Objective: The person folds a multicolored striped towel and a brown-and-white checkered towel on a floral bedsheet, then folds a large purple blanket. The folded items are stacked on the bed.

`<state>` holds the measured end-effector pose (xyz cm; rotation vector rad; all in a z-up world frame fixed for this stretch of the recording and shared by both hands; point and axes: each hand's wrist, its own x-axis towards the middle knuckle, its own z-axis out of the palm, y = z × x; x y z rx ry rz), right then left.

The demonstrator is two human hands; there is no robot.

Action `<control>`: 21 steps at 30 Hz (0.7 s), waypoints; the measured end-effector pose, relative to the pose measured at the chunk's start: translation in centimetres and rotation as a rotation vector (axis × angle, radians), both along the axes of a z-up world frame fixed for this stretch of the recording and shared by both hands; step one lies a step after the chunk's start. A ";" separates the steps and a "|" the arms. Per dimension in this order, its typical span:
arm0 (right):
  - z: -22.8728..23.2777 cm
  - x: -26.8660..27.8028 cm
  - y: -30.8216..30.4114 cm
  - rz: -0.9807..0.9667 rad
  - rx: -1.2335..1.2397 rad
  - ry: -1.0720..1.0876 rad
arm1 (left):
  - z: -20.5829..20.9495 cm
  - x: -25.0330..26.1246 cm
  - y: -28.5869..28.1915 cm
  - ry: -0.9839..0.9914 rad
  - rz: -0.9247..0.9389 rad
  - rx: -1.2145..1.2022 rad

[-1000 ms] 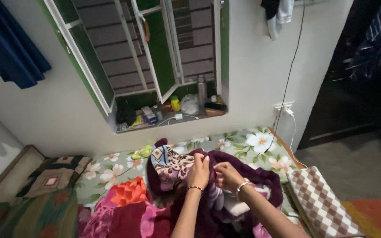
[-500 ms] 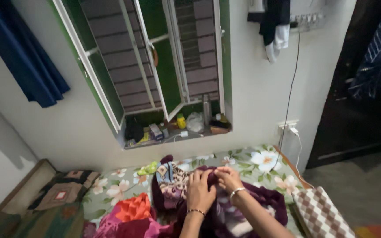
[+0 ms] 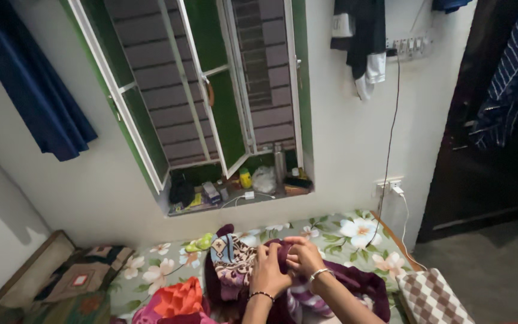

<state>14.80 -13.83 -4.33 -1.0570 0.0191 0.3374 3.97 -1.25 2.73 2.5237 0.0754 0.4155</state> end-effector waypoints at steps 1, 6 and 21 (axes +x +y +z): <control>-0.4 0.2 0.0 0.003 -0.004 -0.018 | -0.4 -0.1 -0.1 -0.045 0.012 -0.030; -0.4 -0.4 0.1 0.010 -0.120 -0.085 | -2.4 1.4 0.2 -0.152 0.098 -0.125; -0.7 -0.5 -2.6 0.105 -1.090 -0.751 | -1.2 -1.2 2.4 -0.298 -0.149 0.009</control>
